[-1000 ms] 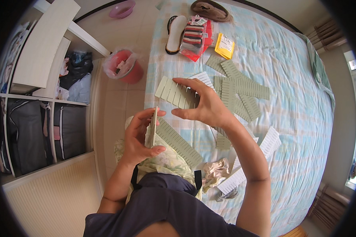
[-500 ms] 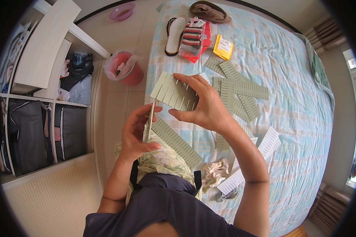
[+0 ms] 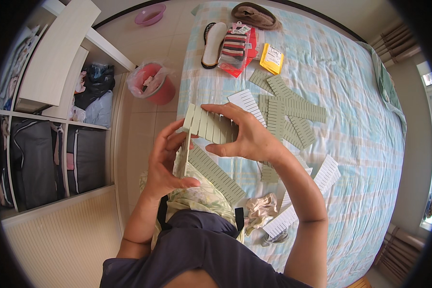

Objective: The person wipes plastic drawer divider strips with a cloth and assembles them into a grid-like frame on a bed.

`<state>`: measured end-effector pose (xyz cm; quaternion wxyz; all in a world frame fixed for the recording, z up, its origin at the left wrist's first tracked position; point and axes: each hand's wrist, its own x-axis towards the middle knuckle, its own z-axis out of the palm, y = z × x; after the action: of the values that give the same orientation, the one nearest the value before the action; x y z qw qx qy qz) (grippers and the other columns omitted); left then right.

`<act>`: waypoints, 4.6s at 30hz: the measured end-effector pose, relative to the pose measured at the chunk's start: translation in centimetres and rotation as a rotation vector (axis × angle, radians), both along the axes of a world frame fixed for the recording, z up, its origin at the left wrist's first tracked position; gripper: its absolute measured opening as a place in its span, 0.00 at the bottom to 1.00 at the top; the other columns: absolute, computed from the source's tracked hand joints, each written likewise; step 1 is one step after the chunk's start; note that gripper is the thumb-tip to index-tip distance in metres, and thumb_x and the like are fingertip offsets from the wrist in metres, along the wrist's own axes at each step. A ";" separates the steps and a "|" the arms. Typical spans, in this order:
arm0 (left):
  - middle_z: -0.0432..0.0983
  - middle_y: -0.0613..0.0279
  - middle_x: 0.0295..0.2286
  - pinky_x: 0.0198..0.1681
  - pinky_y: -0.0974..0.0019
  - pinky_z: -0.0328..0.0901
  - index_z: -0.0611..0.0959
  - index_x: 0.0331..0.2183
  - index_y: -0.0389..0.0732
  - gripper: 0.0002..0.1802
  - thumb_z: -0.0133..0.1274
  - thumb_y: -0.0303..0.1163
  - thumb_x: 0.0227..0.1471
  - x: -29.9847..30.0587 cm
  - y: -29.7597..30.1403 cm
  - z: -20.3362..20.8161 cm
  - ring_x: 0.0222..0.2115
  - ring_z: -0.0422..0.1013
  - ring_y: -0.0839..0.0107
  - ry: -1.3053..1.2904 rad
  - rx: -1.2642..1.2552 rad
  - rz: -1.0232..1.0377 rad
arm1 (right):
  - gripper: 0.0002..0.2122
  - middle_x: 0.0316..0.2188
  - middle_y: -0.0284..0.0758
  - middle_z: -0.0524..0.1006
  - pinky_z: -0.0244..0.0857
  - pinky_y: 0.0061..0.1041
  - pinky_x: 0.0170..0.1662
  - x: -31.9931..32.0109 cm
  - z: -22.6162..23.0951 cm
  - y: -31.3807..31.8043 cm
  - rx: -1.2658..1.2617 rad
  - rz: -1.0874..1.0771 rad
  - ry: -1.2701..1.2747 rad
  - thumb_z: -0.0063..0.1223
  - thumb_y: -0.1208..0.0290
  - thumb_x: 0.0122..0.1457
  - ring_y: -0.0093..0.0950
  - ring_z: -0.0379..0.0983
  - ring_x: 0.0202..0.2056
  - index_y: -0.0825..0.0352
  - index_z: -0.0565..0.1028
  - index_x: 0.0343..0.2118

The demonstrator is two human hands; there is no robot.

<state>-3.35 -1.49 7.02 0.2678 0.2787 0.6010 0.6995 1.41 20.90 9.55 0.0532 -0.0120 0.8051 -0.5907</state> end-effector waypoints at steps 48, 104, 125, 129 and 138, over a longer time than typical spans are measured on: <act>0.70 0.55 0.45 0.50 0.60 0.62 0.51 0.64 0.44 0.73 0.77 0.44 0.19 -0.9 0.3 2.0 0.42 0.68 0.64 0.232 -0.272 -0.126 | 0.59 0.56 0.47 0.60 0.53 0.36 0.60 1.2 0.6 -0.2 0.077 0.257 0.122 0.75 0.49 0.28 0.43 0.58 0.58 0.68 0.51 0.63; 0.67 0.58 0.48 0.47 0.62 0.63 0.56 0.62 0.42 0.65 0.74 0.37 0.22 -0.2 -0.3 2.4 0.39 0.68 0.66 0.288 -0.227 -0.180 | 0.53 0.55 0.49 0.60 0.57 0.38 0.57 4.5 -0.6 -4.7 0.149 -0.051 0.322 0.74 0.56 0.31 0.46 0.59 0.57 0.73 0.55 0.60; 0.63 0.59 0.53 0.49 0.62 0.60 0.55 0.62 0.43 0.65 0.72 0.45 0.25 0.1 -0.8 2.4 0.40 0.67 0.64 0.304 -0.269 -0.233 | 0.56 0.56 0.49 0.59 0.53 0.38 0.59 5.2 -1.4 -5.1 0.084 -0.081 0.318 0.76 0.50 0.27 0.45 0.57 0.58 0.73 0.56 0.60; 0.66 0.58 0.51 0.48 0.61 0.61 0.55 0.62 0.43 0.65 0.73 0.45 0.25 0.1 -0.9 2.8 0.40 0.67 0.63 0.305 -0.293 -0.253 | 0.57 0.56 0.49 0.60 0.53 0.39 0.59 5.2 -1.8 -5.2 0.050 -0.082 0.311 0.76 0.49 0.26 0.45 0.58 0.58 0.73 0.56 0.60; 0.68 0.55 0.49 0.48 0.59 0.62 0.58 0.61 0.43 0.63 0.73 0.44 0.24 0.1 -0.4 3.2 0.40 0.69 0.62 0.311 -0.304 -0.247 | 0.56 0.56 0.49 0.59 0.52 0.39 0.60 5.9 -3.2 -5.6 -0.094 -0.159 0.275 0.75 0.48 0.27 0.45 0.58 0.58 0.72 0.57 0.59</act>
<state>-3.23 -1.88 10.18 0.2943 0.4108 0.6948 0.5118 7.36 15.33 6.36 -0.1050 -0.0315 0.7747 -0.6228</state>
